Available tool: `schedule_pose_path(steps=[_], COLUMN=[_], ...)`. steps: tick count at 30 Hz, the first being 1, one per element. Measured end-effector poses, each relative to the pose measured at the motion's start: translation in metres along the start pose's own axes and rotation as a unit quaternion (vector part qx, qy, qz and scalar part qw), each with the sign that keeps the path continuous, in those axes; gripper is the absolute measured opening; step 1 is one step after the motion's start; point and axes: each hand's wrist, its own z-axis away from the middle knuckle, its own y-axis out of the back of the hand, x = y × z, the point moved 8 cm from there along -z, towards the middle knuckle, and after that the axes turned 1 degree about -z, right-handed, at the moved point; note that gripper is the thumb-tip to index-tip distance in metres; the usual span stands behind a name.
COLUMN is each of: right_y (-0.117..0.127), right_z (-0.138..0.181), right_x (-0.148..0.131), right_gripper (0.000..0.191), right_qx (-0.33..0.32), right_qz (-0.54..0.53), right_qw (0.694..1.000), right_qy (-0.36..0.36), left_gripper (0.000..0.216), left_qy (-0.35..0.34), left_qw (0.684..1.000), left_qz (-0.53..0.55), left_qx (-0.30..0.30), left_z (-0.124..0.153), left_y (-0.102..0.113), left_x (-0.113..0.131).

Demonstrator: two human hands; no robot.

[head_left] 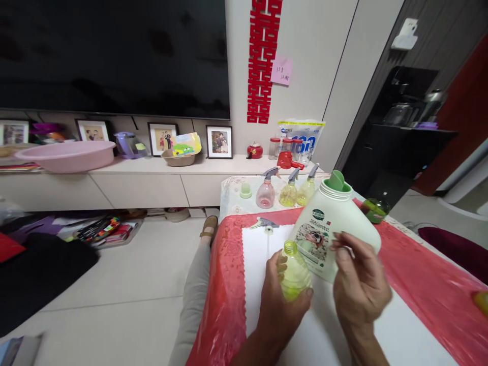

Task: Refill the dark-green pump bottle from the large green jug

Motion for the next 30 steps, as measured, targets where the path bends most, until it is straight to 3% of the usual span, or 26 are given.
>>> schedule_pose_path(steps=[3,6,11,14,17,23,30], right_y=[0.026,0.056,0.086,0.088,0.086,0.08,0.075], right_z=[-0.023,-0.045,-0.062,-0.056,-0.051,-0.053,-0.059], right_x=[-0.016,-0.009,0.047,0.079,0.101,0.131,0.133], right_gripper=[0.033,0.04,0.065,0.071,0.057,0.025,0.027], right_qx=[0.049,0.071,-0.031,-0.111,-0.147,-0.166,-0.133], right_qz=[0.023,0.053,0.103,0.105,0.1,0.112,0.151], right_qw=[0.998,0.996,0.984,0.962,0.95,0.943,0.95], right_qy=[0.014,0.0,-0.145,-0.226,-0.258,-0.268,-0.24], left_gripper=[0.082,0.08,0.077,0.078,0.079,0.076,0.076], left_qy=[0.002,-0.02,-0.044,-0.049,-0.048,-0.012,0.003], left_qw=[1.0,0.999,0.998,0.997,0.996,0.995,0.996], left_qz=[-0.01,-0.025,-0.05,-0.055,-0.062,-0.074,-0.064], left_qx=[-0.01,0.003,0.021,0.033,0.044,0.063,0.07], left_z=[-0.006,-0.012,-0.016,-0.015,-0.014,-0.012,-0.016], left_y=[0.0,0.006,0.01,0.011,0.012,0.014,0.019], left_x=[-0.007,-0.002,0.001,0.001,0.001,0.0,-0.004])
